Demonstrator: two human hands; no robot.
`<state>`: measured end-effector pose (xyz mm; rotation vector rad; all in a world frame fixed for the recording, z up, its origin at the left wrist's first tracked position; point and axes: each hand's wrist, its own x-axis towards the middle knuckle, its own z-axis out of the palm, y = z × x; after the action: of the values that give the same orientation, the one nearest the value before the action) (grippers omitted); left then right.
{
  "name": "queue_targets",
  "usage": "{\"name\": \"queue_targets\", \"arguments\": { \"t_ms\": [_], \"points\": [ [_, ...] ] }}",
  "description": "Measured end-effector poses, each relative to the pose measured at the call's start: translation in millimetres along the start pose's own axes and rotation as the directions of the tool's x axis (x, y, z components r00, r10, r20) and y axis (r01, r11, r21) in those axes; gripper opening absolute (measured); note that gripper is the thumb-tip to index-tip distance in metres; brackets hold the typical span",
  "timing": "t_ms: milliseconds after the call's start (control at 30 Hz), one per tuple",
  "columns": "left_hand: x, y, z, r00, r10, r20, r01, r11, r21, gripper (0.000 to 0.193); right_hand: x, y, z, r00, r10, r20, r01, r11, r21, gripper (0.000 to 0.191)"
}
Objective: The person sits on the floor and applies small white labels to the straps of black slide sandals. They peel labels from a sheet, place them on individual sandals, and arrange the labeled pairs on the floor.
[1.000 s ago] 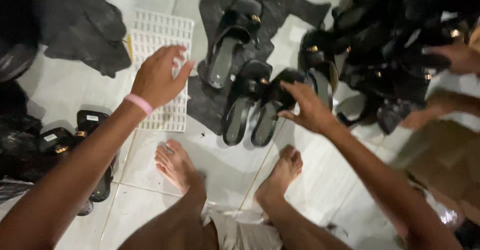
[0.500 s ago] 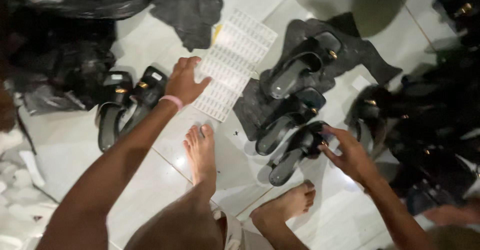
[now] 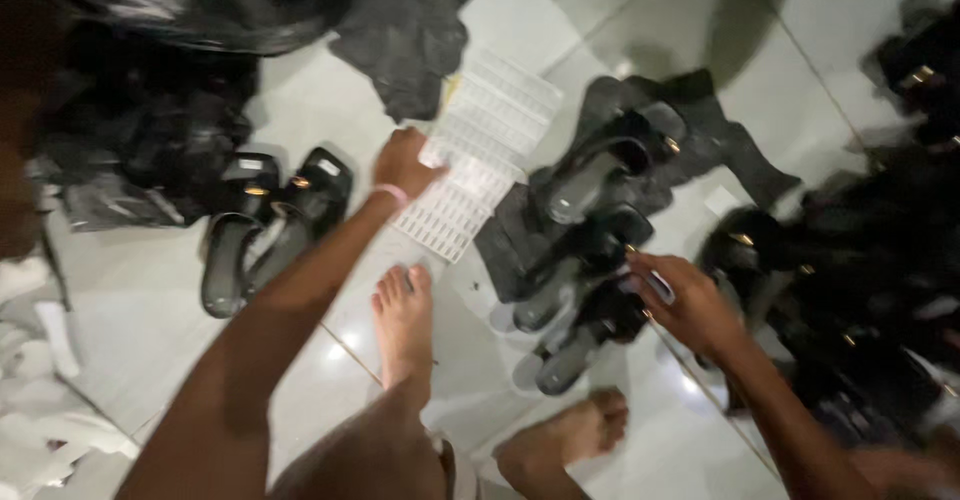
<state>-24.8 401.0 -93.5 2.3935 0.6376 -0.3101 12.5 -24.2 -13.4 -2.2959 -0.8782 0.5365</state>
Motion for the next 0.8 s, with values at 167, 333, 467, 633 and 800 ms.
{"name": "queue_targets", "arguments": {
  "t_ms": [167,333,467,633,800],
  "points": [
    [-3,5,-48,0.947,-0.079,0.310,0.197,0.909,-0.368,0.033,-1,-10,-38,0.984,0.154,-0.088,-0.146,0.985,0.093,0.036],
    [-58,53,-75,0.973,0.022,0.228,0.194,0.452,-0.871,0.037,0,-40,-63,0.953,0.187,-0.239,-0.127,0.961,0.245,0.033],
    [-110,101,-22,0.968,-0.171,0.183,0.188,0.013,-0.982,0.040,18,-74,-51,0.913,0.139,-0.384,-0.018,0.953,0.302,0.036],
    [-122,122,27,0.974,-0.004,0.225,0.224,-0.109,-0.969,0.043,47,-102,-31,0.871,-0.133,-0.474,0.163,0.986,0.023,0.052],
    [-128,123,23,0.967,0.205,0.154,0.164,-0.031,-0.986,0.052,58,-103,-23,0.888,-0.172,-0.426,0.190,0.982,-0.002,0.069]
  ]
}}
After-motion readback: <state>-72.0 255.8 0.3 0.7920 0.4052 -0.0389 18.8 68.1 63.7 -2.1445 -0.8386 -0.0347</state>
